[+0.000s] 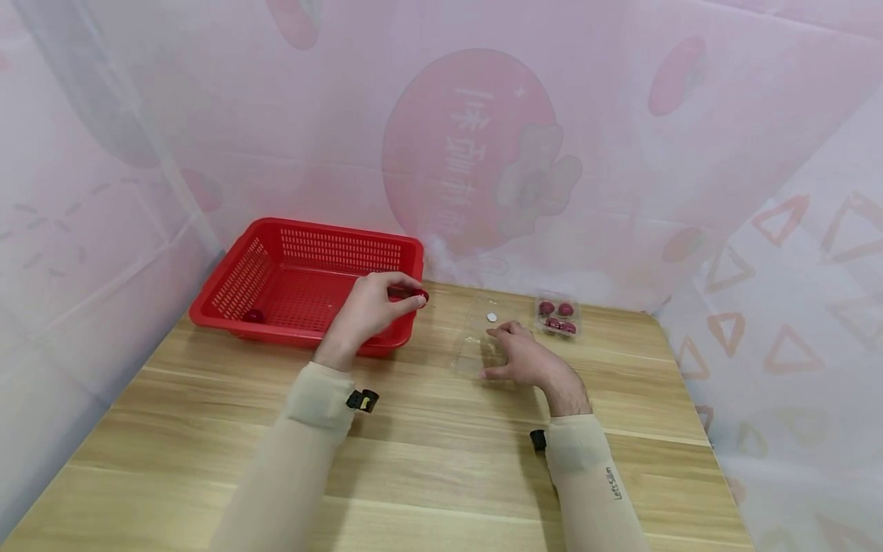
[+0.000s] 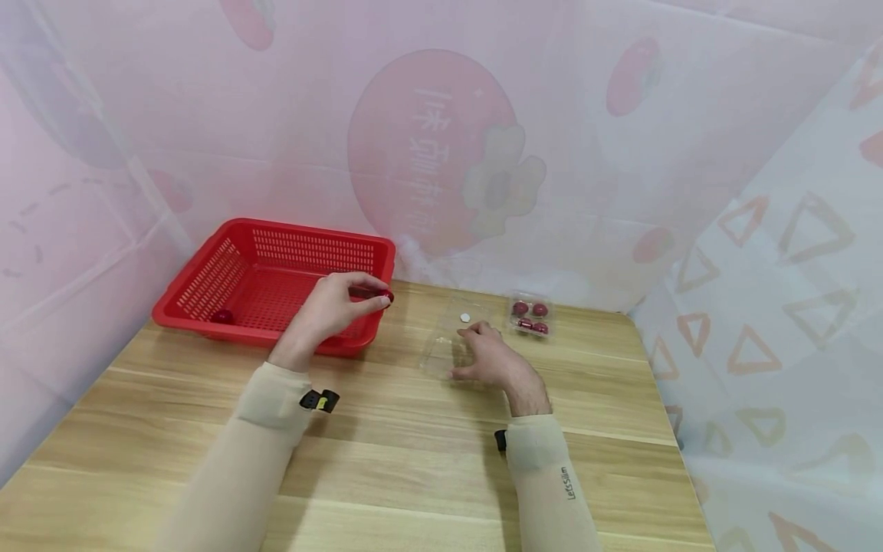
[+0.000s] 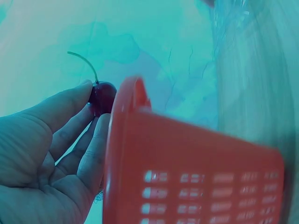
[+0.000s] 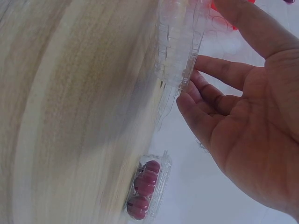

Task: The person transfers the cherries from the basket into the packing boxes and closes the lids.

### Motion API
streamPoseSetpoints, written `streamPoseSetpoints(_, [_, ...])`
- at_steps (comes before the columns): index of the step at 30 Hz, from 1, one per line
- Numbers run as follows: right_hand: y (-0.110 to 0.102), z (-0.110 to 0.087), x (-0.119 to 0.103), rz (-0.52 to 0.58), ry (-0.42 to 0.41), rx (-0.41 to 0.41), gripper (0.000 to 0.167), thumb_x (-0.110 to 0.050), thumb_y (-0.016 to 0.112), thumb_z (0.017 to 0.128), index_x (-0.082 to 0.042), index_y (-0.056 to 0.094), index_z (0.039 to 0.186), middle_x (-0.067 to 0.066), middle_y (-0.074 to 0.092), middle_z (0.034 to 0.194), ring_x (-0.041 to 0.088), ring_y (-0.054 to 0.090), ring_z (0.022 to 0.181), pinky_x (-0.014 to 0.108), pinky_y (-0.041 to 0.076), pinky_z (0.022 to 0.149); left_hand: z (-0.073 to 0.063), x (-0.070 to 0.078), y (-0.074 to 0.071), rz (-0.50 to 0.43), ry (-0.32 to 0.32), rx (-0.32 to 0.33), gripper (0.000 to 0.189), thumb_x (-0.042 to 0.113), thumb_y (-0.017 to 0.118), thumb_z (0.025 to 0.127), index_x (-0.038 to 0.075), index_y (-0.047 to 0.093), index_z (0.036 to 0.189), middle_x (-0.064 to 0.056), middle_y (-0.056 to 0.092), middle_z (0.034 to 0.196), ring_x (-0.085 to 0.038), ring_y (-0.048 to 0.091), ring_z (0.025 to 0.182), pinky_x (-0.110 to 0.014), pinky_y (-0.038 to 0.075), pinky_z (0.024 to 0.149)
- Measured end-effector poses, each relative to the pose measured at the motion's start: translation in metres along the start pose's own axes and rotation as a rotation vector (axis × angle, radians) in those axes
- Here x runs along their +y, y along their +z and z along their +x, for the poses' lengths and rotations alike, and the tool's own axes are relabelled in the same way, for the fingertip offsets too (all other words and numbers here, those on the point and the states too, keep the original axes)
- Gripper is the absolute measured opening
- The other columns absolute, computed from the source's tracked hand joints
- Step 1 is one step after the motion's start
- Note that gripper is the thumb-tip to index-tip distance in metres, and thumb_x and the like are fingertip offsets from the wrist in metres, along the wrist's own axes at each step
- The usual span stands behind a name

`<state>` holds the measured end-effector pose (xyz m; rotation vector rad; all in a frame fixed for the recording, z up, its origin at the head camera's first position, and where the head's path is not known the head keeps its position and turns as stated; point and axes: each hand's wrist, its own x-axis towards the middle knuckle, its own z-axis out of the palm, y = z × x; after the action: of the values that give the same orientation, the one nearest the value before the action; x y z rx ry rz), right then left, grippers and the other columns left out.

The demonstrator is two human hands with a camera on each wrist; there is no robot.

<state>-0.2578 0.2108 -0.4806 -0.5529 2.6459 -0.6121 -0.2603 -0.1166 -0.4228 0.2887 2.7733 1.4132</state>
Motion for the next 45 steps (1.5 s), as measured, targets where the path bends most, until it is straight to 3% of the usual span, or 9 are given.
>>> streamPoseSetpoints(11, [0.0, 0.001, 0.0, -0.008, -0.001, 0.005, 0.092, -0.035, 0.092, 0.105, 0.003, 0.047, 0.176, 0.032, 0.046, 0.176, 0.052, 0.047, 0.166, 0.066, 0.045, 0.138, 0.0, 0.008, 0.035, -0.055, 0.06, 0.041, 0.023, 0.023, 0.088, 0.108, 0.012, 0.088, 0.128, -0.009, 0.089, 0.128, -0.031, 0.083, 0.118, -0.05, 0.069, 0.103])
streamPoseSetpoints(17, [0.0, 0.002, 0.0, -0.013, 0.002, 0.01, 0.092, -0.037, 0.092, 0.105, 0.002, 0.048, 0.175, 0.032, 0.046, 0.176, 0.052, 0.047, 0.166, 0.066, 0.044, 0.138, 0.001, 0.011, 0.057, -0.073, 0.079, 0.04, 0.021, 0.02, 0.086, 0.109, 0.009, 0.087, 0.127, -0.01, 0.089, 0.125, -0.031, 0.086, 0.121, -0.049, 0.072, 0.106])
streamPoseSetpoints(26, [0.0, 0.002, 0.001, -0.01, 0.006, 0.016, 0.091, -0.036, 0.092, 0.105, 0.002, 0.048, 0.176, 0.031, 0.046, 0.177, 0.051, 0.047, 0.167, 0.066, 0.045, 0.138, -0.001, 0.021, 0.086, 0.076, 0.162, 0.089, 0.017, 0.013, 0.088, 0.107, 0.005, 0.086, 0.122, -0.013, 0.087, 0.123, -0.028, 0.085, 0.117, -0.044, 0.072, 0.105])
streamPoseSetpoints(32, [0.001, 0.002, 0.002, -0.005, 0.003, 0.02, 0.091, -0.034, 0.093, 0.104, 0.002, 0.048, 0.175, 0.03, 0.047, 0.176, 0.051, 0.048, 0.166, 0.065, 0.046, 0.138, 0.0, 0.022, 0.102, 0.188, 0.145, 0.097, 0.016, 0.015, 0.088, 0.108, 0.006, 0.086, 0.121, -0.012, 0.087, 0.123, -0.027, 0.083, 0.114, -0.043, 0.072, 0.1])
streamPoseSetpoints(38, [0.001, 0.002, 0.002, 0.003, 0.004, 0.017, 0.092, -0.035, 0.093, 0.104, 0.003, 0.048, 0.175, 0.031, 0.046, 0.176, 0.051, 0.047, 0.166, 0.066, 0.045, 0.138, 0.005, 0.017, 0.117, 0.306, 0.131, 0.078, 0.016, 0.02, 0.088, 0.108, 0.012, 0.087, 0.122, -0.009, 0.088, 0.124, -0.027, 0.082, 0.118, -0.044, 0.07, 0.106])
streamPoseSetpoints(45, [0.002, 0.002, 0.001, 0.014, 0.019, 0.01, 0.093, -0.037, 0.093, 0.104, 0.001, 0.047, 0.176, 0.03, 0.044, 0.179, 0.051, 0.046, 0.168, 0.066, 0.045, 0.138, 0.008, 0.009, 0.132, 0.309, 0.098, 0.038, 0.016, 0.019, 0.087, 0.109, 0.009, 0.086, 0.122, -0.011, 0.086, 0.125, -0.028, 0.08, 0.121, -0.043, 0.07, 0.107])
